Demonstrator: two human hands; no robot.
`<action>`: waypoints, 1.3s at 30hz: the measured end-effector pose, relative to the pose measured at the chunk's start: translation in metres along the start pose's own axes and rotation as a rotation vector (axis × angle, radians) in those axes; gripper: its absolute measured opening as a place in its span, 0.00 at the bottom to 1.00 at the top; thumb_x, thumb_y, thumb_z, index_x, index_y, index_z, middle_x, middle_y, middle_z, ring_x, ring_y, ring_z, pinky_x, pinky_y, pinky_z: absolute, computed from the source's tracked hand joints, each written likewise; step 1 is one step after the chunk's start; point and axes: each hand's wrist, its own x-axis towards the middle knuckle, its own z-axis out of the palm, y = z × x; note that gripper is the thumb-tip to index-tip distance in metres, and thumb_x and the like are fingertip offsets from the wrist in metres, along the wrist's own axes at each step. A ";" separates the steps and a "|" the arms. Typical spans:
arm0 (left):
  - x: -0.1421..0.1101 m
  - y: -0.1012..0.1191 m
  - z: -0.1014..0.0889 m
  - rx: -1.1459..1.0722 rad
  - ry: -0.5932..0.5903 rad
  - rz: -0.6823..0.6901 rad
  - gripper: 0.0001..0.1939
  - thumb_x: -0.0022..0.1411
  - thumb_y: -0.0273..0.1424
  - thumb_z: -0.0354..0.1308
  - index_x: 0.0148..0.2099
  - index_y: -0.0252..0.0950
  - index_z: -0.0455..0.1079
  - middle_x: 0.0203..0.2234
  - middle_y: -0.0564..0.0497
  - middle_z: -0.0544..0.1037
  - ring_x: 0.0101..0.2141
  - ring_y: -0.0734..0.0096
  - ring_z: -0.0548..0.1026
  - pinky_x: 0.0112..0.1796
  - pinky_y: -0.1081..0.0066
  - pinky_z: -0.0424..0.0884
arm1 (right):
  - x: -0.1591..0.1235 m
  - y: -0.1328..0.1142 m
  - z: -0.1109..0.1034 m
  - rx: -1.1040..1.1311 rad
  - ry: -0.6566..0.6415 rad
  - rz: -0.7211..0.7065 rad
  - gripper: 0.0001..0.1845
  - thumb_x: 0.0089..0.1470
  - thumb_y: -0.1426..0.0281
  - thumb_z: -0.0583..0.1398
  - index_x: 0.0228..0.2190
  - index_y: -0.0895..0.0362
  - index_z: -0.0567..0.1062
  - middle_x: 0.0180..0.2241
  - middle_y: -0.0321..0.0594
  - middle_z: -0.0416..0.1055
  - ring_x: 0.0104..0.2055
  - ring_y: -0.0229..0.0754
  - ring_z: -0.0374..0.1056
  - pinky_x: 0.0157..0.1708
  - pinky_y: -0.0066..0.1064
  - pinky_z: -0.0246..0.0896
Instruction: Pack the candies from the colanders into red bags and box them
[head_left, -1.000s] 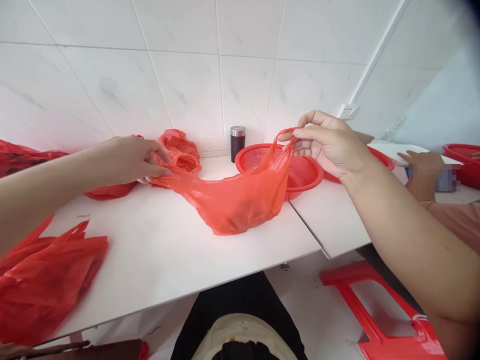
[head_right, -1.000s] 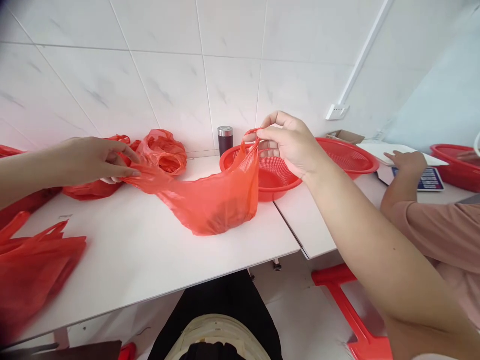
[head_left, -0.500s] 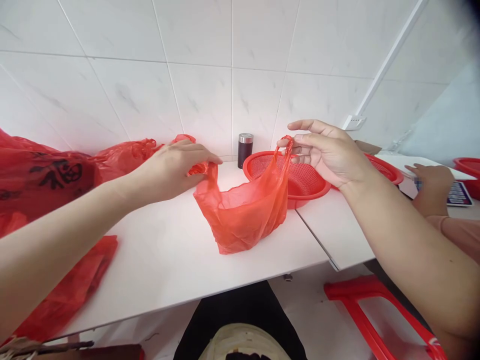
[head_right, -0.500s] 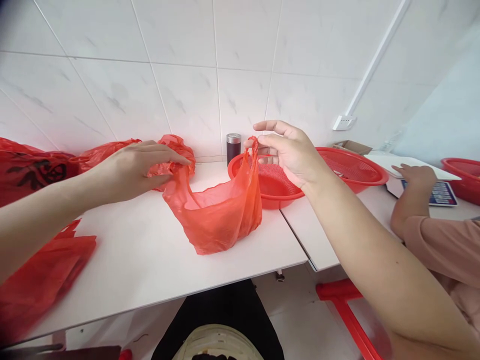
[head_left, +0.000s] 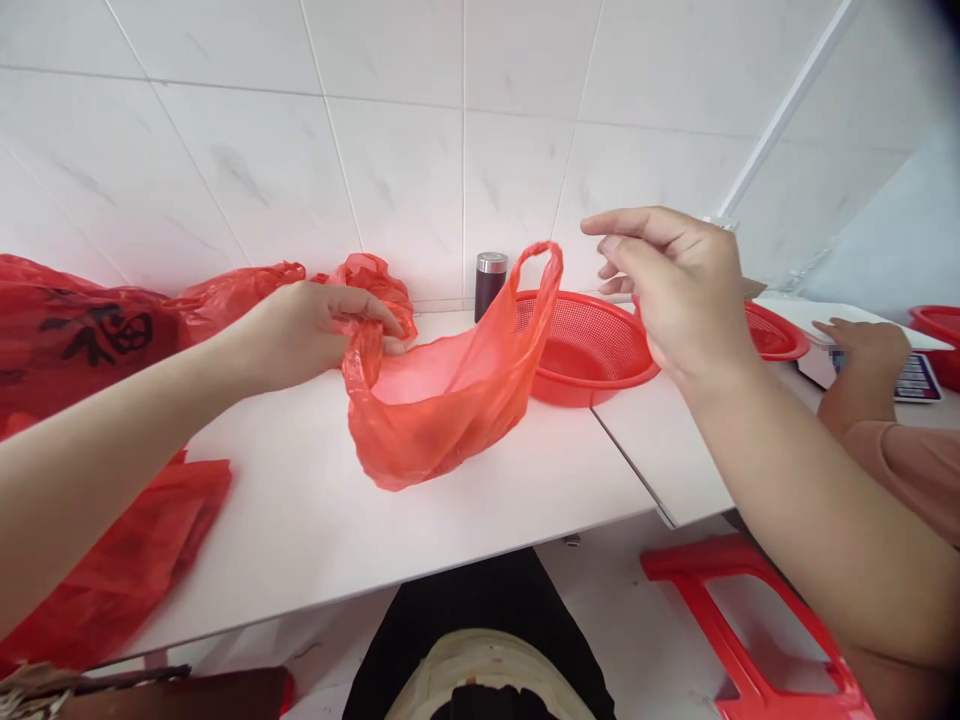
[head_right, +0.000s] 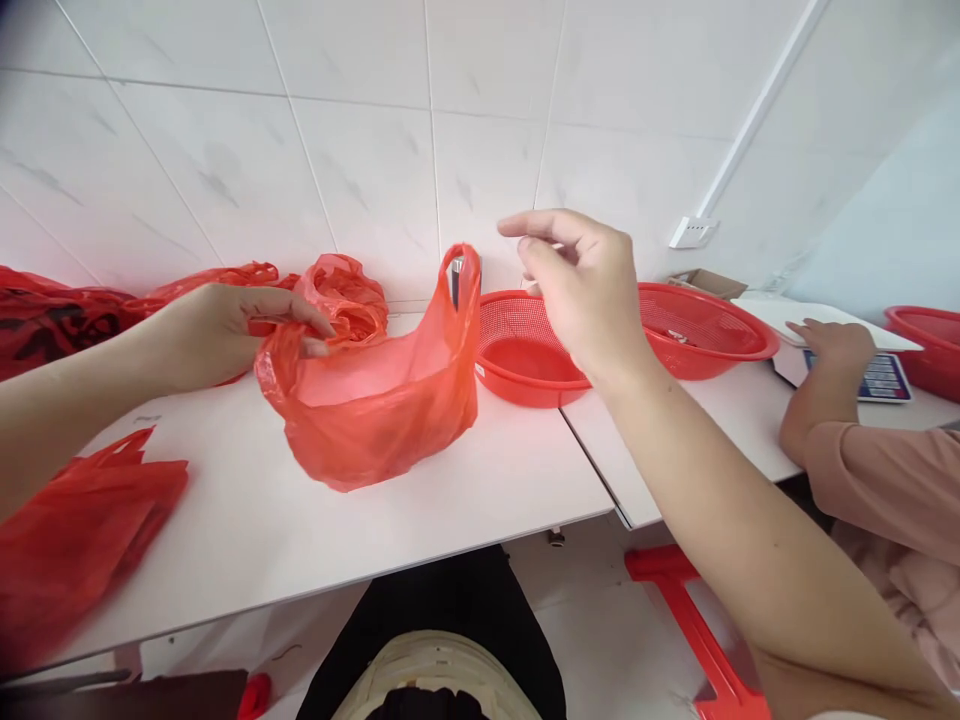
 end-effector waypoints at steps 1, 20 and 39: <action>-0.004 -0.002 0.002 0.107 -0.063 0.005 0.13 0.46 0.33 0.70 0.37 0.40 0.80 0.30 0.55 0.80 0.33 0.64 0.74 0.43 0.62 0.71 | -0.007 -0.010 0.003 -0.087 0.023 -0.054 0.11 0.56 0.73 0.56 0.37 0.53 0.78 0.40 0.39 0.71 0.39 0.37 0.68 0.38 0.30 0.65; -0.100 -0.021 -0.010 0.386 -0.077 0.259 0.28 0.47 0.53 0.61 0.51 0.56 0.75 0.46 0.55 0.78 0.44 0.45 0.73 0.48 0.54 0.63 | -0.090 0.051 0.146 -0.801 -1.173 -0.050 0.27 0.56 0.61 0.58 0.54 0.62 0.66 0.40 0.53 0.76 0.40 0.53 0.73 0.31 0.34 0.62; -0.102 -0.025 -0.009 0.711 -0.095 0.415 0.29 0.60 0.47 0.53 0.61 0.44 0.63 0.52 0.50 0.72 0.45 0.60 0.73 0.44 0.63 0.72 | -0.081 0.060 0.161 -0.973 -1.257 -0.075 0.11 0.53 0.74 0.59 0.37 0.64 0.78 0.47 0.64 0.70 0.49 0.59 0.67 0.43 0.42 0.62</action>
